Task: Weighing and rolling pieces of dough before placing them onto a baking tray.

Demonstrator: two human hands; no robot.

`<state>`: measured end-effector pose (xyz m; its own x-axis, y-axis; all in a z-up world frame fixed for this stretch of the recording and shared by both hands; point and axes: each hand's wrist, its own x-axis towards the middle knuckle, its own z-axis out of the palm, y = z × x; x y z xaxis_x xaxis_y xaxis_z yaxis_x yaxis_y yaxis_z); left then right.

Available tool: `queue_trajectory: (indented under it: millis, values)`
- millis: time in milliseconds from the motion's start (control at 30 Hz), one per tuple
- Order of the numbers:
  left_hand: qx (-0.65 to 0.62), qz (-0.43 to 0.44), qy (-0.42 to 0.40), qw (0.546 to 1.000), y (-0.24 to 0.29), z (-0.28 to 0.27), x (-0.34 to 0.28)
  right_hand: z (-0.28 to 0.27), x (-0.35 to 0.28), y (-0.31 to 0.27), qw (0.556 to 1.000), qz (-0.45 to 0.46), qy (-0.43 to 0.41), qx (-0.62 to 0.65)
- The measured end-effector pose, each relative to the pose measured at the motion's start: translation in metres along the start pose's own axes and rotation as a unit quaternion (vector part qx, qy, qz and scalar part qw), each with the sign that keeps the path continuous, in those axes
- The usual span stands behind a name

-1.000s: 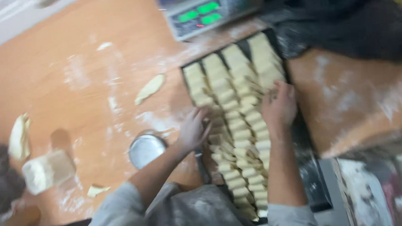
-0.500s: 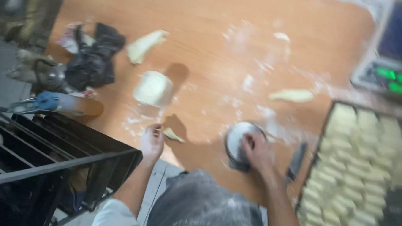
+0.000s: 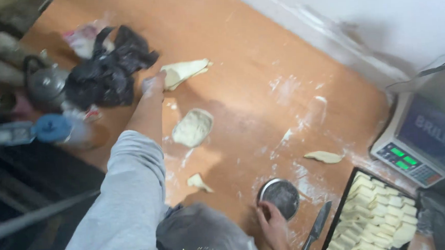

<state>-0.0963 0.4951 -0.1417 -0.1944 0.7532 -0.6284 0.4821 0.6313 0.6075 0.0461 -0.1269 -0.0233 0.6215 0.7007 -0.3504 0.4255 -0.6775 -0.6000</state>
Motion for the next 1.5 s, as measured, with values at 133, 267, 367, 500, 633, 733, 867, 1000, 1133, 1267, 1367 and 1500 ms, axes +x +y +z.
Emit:
queue_trajectory:
  millis: [133, 267, 367, 500, 633, 733, 867, 1000, 1133, 1267, 1367, 1500]
  values:
    - [0.014, -0.034, -0.034, 0.999, 0.013, 0.033, 0.009, 0.021, -0.011, 0.039, 0.99, 0.116, 0.036, 0.077]
    - [-0.118, 0.075, -0.089, 0.986, 0.009, 0.05, 0.014, 0.029, -0.012, 0.044, 0.975, 0.182, 0.022, 0.124]
    - [0.074, 0.282, -0.09, 0.952, 0.049, 0.046, -0.057, 0.021, -0.007, 0.014, 0.98, 0.156, 0.024, 0.118]
    - [0.139, 0.428, -0.206, 0.869, 0.111, 0.032, -0.196, -0.008, 0.008, -0.043, 0.974, 0.196, -0.011, 0.111]
    - [0.223, 0.421, -0.321, 0.818, 0.14, 0.035, -0.288, -0.013, 0.01, -0.029, 0.981, 0.151, -0.013, 0.121]
    - [0.28, 0.335, -0.457, 0.775, 0.12, 0.061, -0.302, -0.018, 0.008, -0.027, 0.98, 0.162, 0.0, 0.116]
    - [0.354, 0.424, -0.414, 0.723, 0.044, 0.113, -0.285, -0.021, -0.005, -0.011, 0.977, 0.153, 0.015, 0.15]
    - [0.328, 0.692, -0.197, 0.612, -0.079, 0.153, -0.24, -0.024, -0.017, -0.002, 0.967, 0.206, 0.026, 0.146]
    - [0.347, 0.593, -0.21, 0.696, -0.052, 0.115, -0.306, -0.016, -0.04, 0.003, 0.977, 0.186, 0.024, 0.101]
    - [0.461, 0.5, -0.204, 0.704, -0.035, 0.129, -0.301, -0.013, -0.03, -0.005, 0.975, 0.163, 0.016, 0.152]
    - [0.487, 0.539, -0.212, 0.653, -0.028, 0.123, -0.308, -0.02, -0.029, -0.024, 0.979, 0.151, 0.022, 0.138]
    - [0.42, 0.582, -0.319, 0.619, -0.041, 0.088, -0.344, -0.021, -0.026, -0.032, 0.972, 0.153, 0.04, 0.173]
